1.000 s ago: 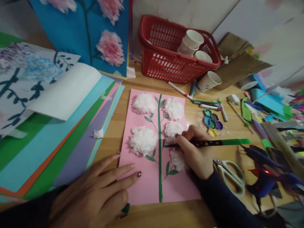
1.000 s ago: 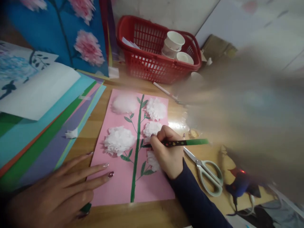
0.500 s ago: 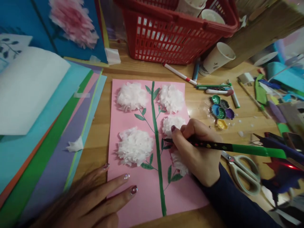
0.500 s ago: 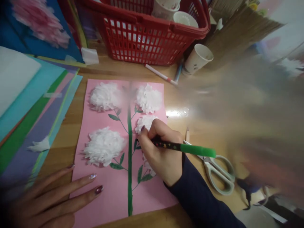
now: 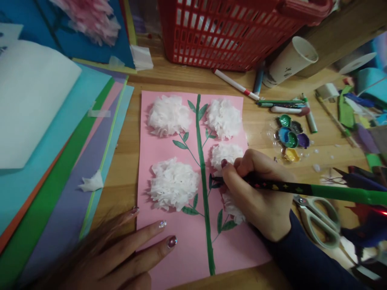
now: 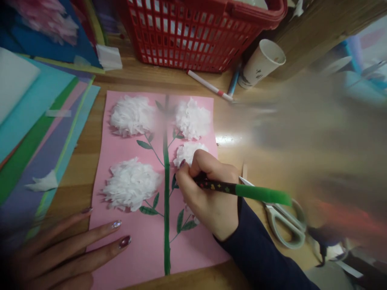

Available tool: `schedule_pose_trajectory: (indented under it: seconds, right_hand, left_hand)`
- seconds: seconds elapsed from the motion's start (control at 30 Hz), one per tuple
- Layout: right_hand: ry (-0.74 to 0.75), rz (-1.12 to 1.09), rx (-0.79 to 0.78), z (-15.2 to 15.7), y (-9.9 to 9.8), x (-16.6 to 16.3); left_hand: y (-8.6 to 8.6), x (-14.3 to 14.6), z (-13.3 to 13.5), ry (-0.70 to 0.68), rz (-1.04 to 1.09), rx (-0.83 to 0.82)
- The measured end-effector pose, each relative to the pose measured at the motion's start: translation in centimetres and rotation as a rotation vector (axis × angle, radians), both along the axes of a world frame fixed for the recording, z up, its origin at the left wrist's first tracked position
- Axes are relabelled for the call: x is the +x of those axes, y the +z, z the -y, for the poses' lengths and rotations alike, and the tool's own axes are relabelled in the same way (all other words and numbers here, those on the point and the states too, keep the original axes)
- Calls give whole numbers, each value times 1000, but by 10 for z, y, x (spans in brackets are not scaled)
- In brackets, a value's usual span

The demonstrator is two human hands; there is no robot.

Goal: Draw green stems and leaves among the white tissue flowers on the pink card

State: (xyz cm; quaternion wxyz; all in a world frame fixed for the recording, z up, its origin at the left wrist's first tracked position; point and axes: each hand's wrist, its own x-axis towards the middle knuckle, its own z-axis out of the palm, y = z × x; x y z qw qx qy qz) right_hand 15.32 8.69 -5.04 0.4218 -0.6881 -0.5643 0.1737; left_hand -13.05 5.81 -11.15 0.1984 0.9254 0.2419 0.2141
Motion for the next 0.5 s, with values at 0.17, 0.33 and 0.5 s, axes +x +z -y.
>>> schedule_pose_trajectory:
  seconds: [0.17, 0.33, 0.5]
  right_hand:
    - [26, -29, -14, -1, 3, -1]
    - [45, -64, -42, 0, 5, -1]
    - [-45, -51, 28, -1, 5, -2]
  left_hand:
    - [6, -1, -1, -7, -36, -19]
    - [9, -1, -4, -20, -49, -43]
    - [13, 1, -5, 2, -41, -74]
